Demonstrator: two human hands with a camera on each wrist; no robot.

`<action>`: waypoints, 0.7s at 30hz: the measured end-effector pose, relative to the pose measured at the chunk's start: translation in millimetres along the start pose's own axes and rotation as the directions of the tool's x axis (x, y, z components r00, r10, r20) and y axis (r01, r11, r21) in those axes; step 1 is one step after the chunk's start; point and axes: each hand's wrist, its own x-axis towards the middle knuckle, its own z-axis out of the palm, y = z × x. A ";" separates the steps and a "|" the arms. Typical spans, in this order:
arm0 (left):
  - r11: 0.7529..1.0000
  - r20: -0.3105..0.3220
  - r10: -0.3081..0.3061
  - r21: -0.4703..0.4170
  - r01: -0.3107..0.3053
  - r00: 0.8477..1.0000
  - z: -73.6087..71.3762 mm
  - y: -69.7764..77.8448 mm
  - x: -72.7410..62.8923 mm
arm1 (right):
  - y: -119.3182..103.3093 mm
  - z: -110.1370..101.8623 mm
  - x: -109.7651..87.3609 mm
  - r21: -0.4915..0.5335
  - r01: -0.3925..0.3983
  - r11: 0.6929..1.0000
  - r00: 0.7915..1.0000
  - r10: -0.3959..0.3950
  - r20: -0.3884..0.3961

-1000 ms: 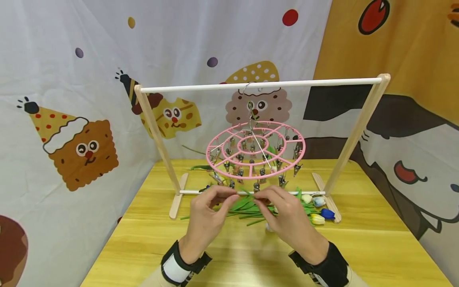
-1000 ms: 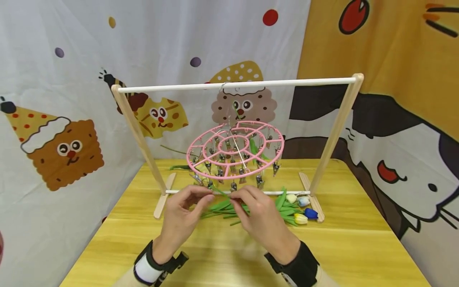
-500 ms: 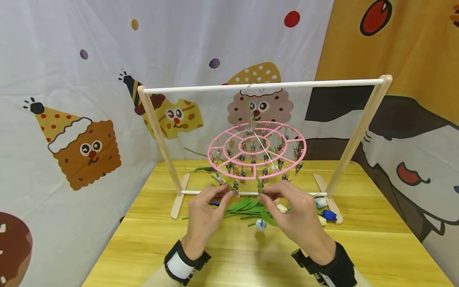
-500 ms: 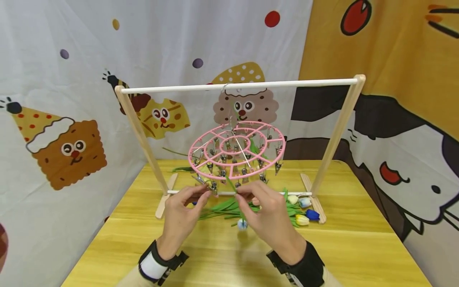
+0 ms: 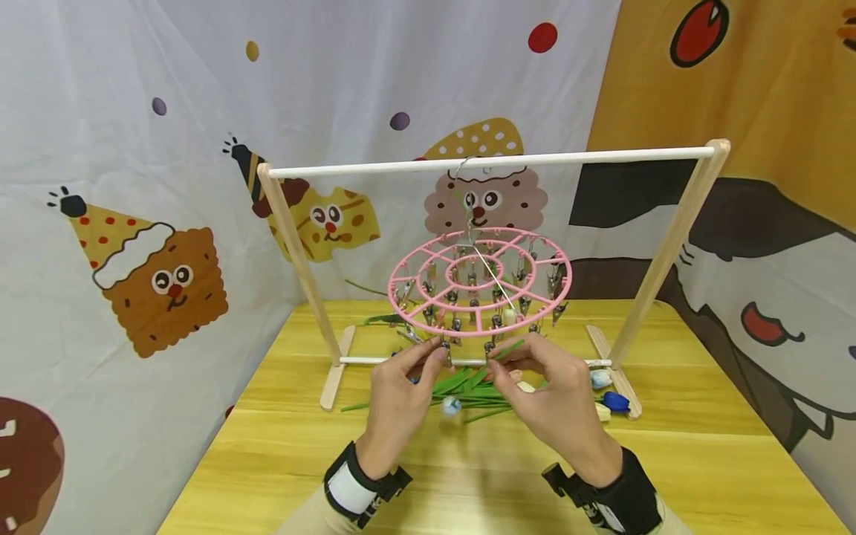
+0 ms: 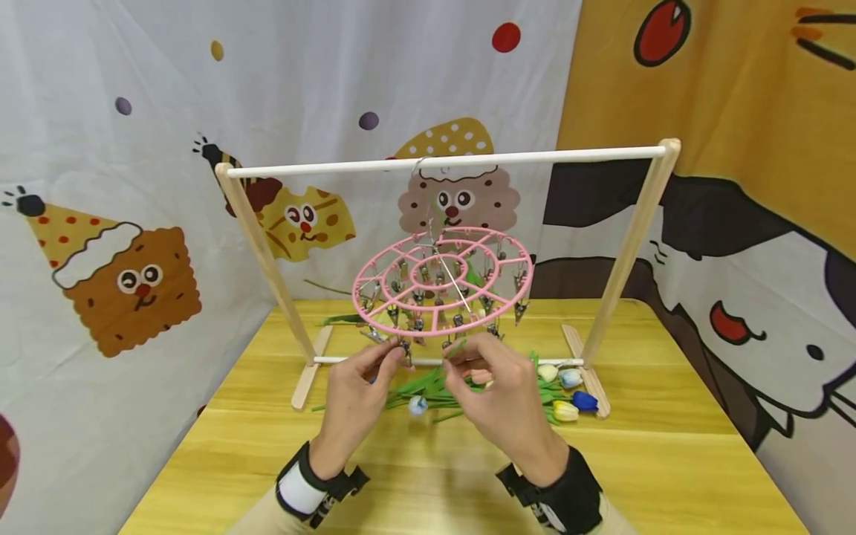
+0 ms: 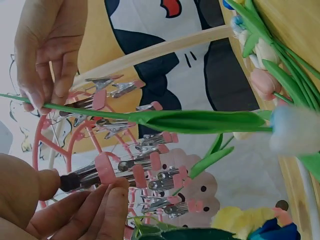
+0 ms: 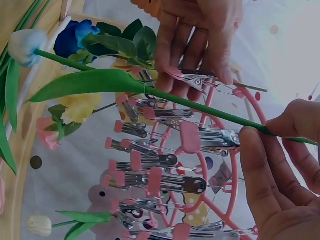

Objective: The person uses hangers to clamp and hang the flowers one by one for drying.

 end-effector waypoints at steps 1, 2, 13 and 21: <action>1.000 0.001 -0.012 -0.007 0.012 1.000 0.3 0.9 0.4 | 0.7 0.5 -0.1 0.010 -0.001 1.000 1.000 0.001 -0.003; 1.000 0.001 -0.022 -0.011 0.022 1.000 0.5 1.5 0.8 | 1.4 1.0 -0.1 0.019 -0.002 1.000 1.000 0.002 -0.005; 0.985 0.062 -0.108 -0.128 0.116 0.992 -2.6 1.9 6.1 | 5.3 5.3 -6.4 0.139 -0.068 0.988 0.997 0.071 -0.017; 0.983 0.051 -0.141 -0.109 0.146 0.989 -3.7 1.7 7.1 | 11.3 6.1 -13.8 0.220 -0.143 0.965 0.989 0.148 -0.007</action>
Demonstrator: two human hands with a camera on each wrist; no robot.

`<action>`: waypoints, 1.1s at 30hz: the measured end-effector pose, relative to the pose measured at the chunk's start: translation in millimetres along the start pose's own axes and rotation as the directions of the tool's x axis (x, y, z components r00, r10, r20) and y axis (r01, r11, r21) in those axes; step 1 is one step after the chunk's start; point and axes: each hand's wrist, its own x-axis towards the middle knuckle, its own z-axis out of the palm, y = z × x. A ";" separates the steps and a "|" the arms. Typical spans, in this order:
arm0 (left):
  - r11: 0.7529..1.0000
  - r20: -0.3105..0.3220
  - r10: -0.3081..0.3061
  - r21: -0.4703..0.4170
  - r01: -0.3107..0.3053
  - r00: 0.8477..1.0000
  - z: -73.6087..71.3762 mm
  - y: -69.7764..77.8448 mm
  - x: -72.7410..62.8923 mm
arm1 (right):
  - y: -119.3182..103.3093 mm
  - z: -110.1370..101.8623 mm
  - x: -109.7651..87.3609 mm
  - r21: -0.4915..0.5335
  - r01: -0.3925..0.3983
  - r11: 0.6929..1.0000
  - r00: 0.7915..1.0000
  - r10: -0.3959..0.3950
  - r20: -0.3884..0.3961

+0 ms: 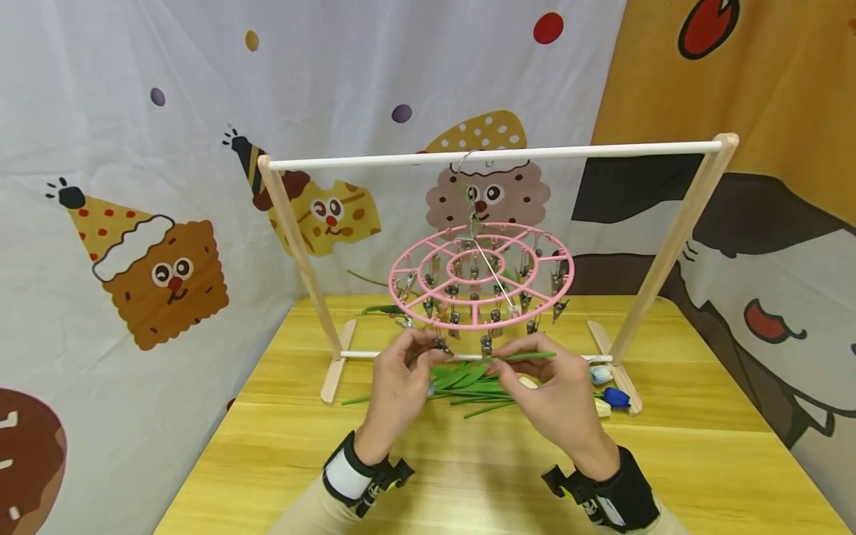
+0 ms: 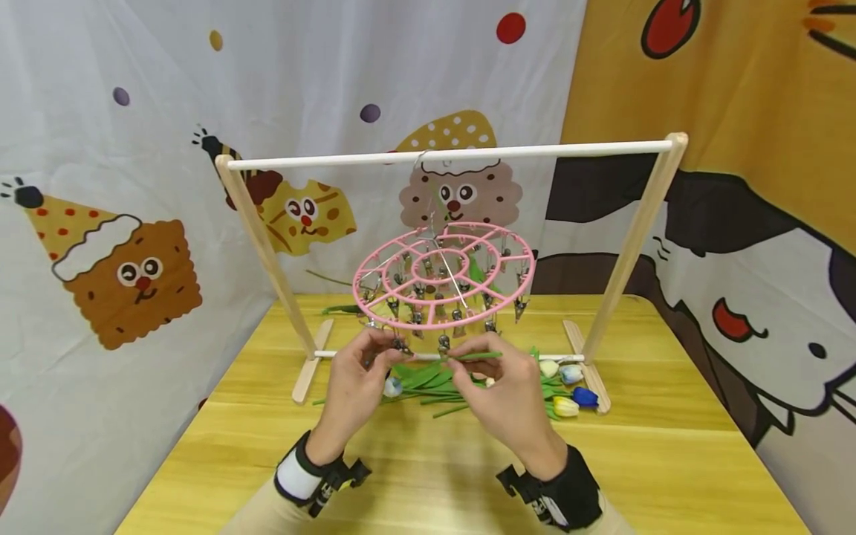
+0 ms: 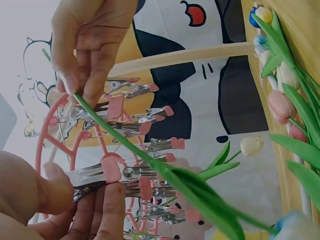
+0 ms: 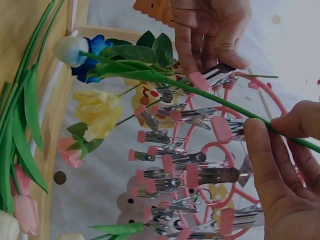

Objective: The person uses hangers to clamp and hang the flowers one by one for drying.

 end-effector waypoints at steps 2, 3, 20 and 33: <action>1.000 -0.011 -0.003 -0.019 0.002 1.000 0.4 -0.5 1.2 | 1.8 -0.8 -1.2 0.015 -0.028 0.999 1.000 0.028 0.008; 1.000 -0.019 -0.004 -0.026 0.004 1.000 0.8 -0.9 1.8 | 2.5 -1.1 -1.6 0.024 -0.038 0.999 0.999 0.038 0.013; 0.995 -0.067 0.007 -0.101 -0.013 0.998 5.4 -2.7 5.7 | 8.9 -1.8 -7.8 0.076 -0.077 0.994 0.997 0.077 -0.003; 0.993 -0.054 -0.023 -0.117 0.016 0.998 7.7 -1.5 4.8 | 8.6 2.8 -7.3 0.171 -0.007 0.985 0.999 0.013 -0.034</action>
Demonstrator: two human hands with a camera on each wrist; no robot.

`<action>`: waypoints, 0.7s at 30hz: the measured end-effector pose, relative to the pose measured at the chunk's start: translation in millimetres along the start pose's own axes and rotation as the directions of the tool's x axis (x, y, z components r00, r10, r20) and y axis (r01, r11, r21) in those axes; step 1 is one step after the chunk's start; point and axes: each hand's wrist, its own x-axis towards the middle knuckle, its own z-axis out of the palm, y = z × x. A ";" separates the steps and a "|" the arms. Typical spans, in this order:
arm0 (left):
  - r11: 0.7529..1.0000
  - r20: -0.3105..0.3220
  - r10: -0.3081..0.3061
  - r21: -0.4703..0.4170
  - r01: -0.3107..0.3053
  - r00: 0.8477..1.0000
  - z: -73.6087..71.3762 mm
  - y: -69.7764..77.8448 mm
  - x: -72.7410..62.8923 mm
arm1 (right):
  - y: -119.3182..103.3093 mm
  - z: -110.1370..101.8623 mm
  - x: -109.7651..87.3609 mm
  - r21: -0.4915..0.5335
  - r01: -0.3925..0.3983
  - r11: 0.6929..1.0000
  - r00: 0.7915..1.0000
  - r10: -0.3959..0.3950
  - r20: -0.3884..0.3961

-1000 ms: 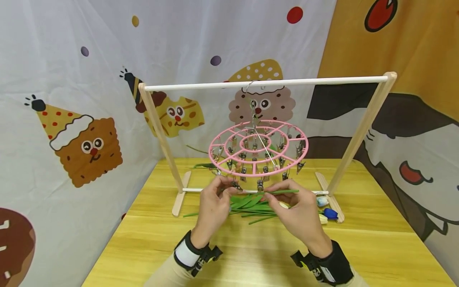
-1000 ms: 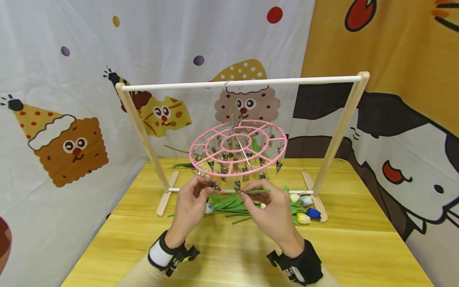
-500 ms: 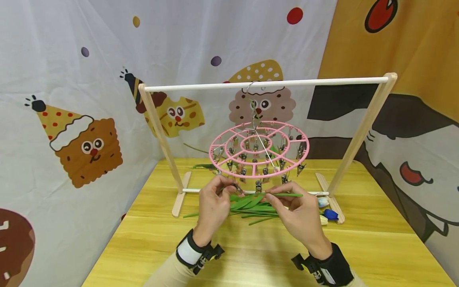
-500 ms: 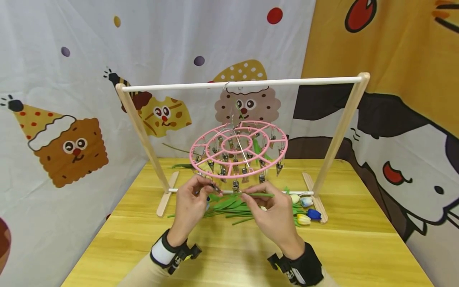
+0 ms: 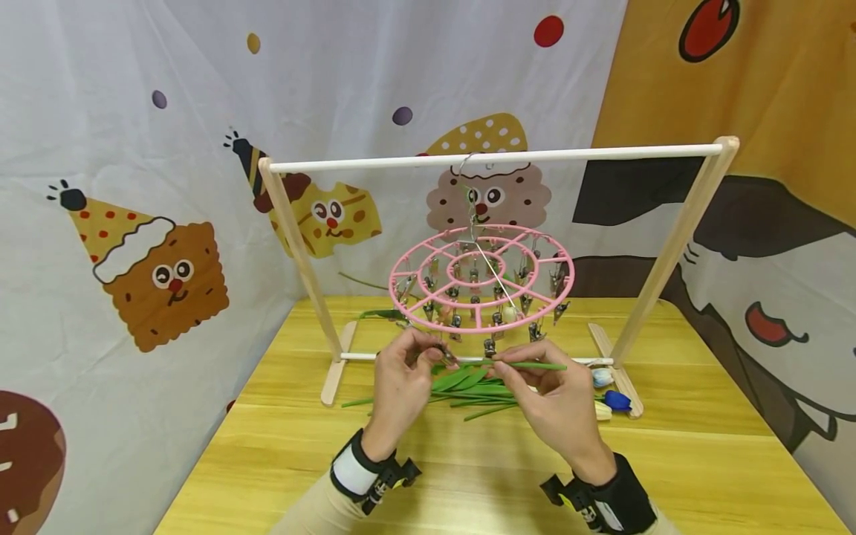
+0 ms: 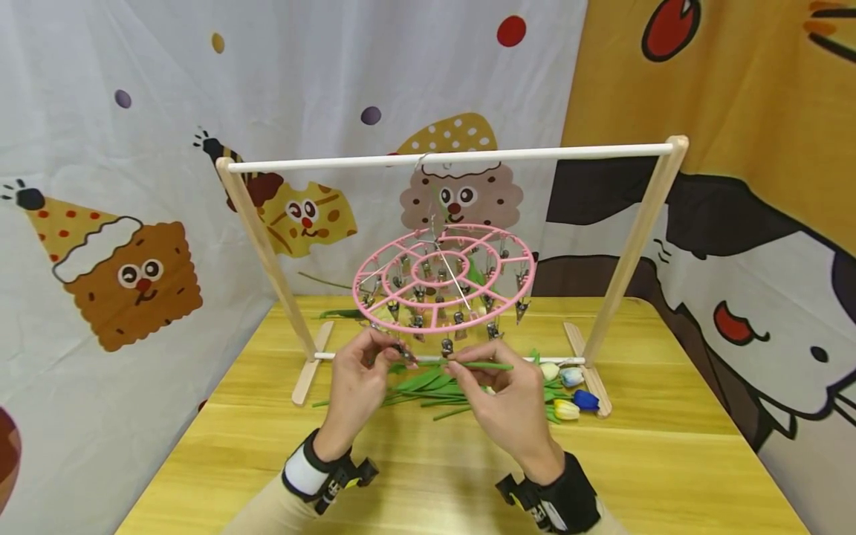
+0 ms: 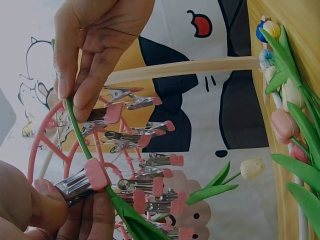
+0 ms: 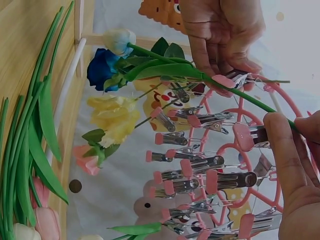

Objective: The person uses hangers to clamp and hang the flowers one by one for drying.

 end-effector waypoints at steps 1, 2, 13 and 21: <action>1.000 -0.001 -0.001 0.010 0.001 1.000 0.1 0.1 -0.1 | 0.4 0.4 -0.1 0.010 0.006 1.000 1.000 -0.006 0.001; 1.000 0.000 -0.005 0.015 0.005 1.000 0.1 0.6 -0.2 | 0.9 0.7 -0.3 0.022 0.014 1.000 1.000 -0.014 0.004; 1.000 0.012 0.001 -0.016 -0.001 1.000 0.2 1.7 -1.8 | 1.1 2.3 2.8 0.015 -0.016 1.000 1.000 0.016 0.018; 0.997 0.064 -0.039 -0.057 0.042 0.997 -2.0 2.7 -2.8 | 0.6 4.0 3.4 -0.011 -0.019 1.000 1.000 0.019 0.019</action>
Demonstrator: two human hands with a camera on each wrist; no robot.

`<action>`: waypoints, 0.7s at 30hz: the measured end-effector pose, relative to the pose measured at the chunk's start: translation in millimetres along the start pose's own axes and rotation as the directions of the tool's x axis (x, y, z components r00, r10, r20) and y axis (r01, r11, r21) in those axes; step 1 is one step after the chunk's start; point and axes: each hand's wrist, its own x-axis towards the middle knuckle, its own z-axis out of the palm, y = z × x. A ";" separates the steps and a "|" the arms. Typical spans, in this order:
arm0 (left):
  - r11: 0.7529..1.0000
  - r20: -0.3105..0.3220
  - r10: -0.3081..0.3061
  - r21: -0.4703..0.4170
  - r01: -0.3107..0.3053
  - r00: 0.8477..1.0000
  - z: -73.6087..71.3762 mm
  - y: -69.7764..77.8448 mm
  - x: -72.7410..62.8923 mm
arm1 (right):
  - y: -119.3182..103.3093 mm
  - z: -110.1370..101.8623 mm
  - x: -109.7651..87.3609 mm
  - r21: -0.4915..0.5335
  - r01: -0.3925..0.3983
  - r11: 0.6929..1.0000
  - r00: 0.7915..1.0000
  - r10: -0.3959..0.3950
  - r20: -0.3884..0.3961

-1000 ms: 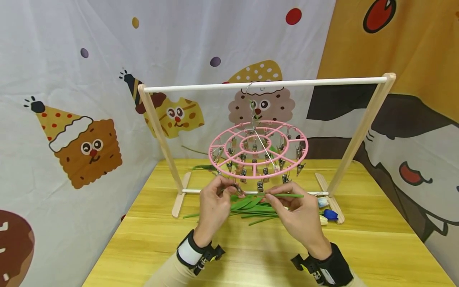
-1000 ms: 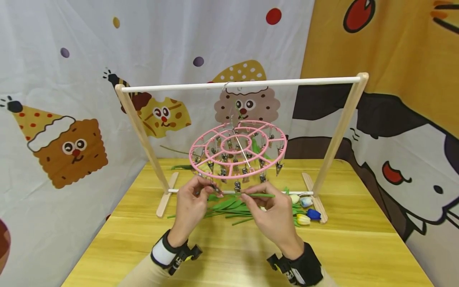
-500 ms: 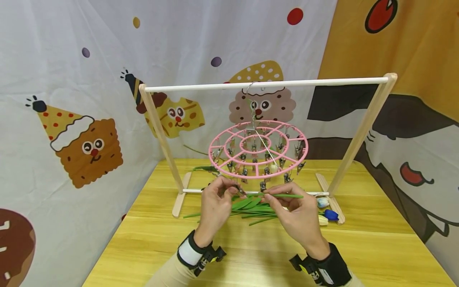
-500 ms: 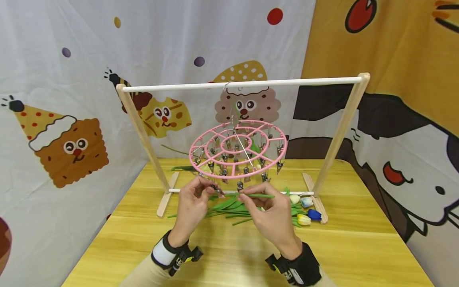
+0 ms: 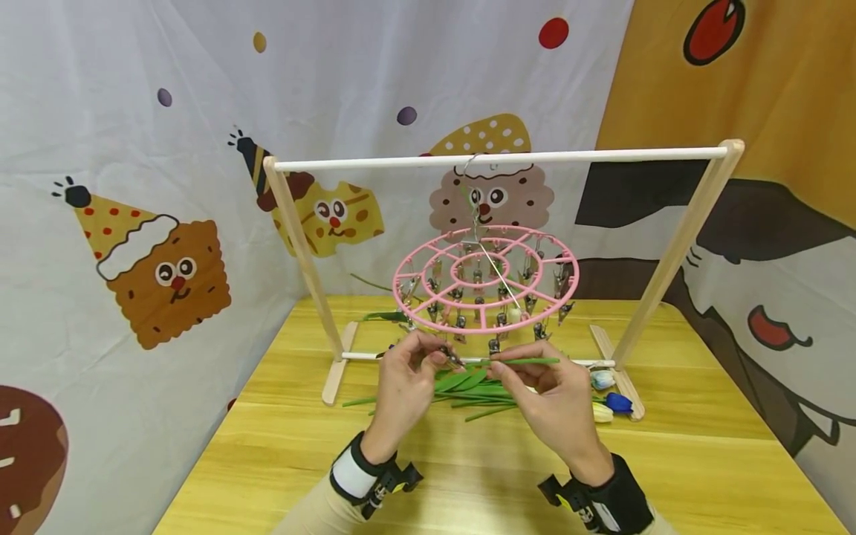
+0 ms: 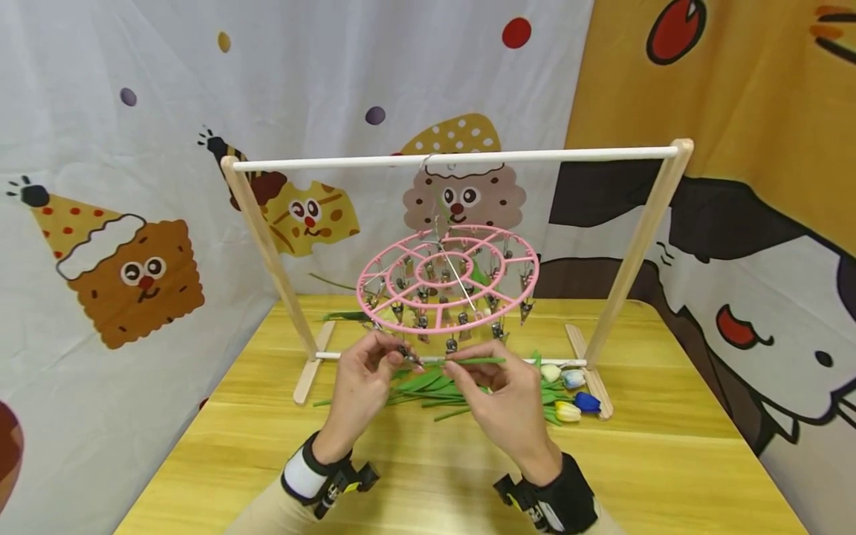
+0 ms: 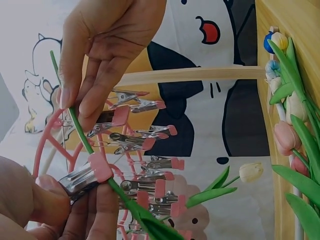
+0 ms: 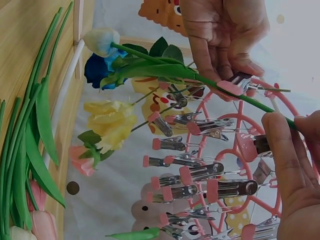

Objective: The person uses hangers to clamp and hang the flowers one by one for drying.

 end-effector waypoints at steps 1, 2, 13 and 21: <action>1.000 0.007 -0.010 0.001 0.010 1.000 -0.4 0.7 -0.3 | -0.1 0.3 -0.2 -0.004 0.000 1.000 1.000 0.000 0.000; 1.000 0.016 -0.018 0.001 0.018 1.000 -0.9 1.5 -0.6 | -0.6 0.6 -0.1 -0.008 0.004 1.000 1.000 -0.004 -0.002; 0.999 0.089 -0.036 0.044 0.032 0.995 -5.4 2.3 -6.7 | -0.8 3.9 1.9 -0.053 0.075 0.996 0.997 -0.076 -0.013; 1.000 0.110 -0.027 0.000 0.027 0.994 -5.2 1.8 -8.0 | -4.6 6.2 2.0 -0.063 0.134 0.989 0.991 -0.134 0.005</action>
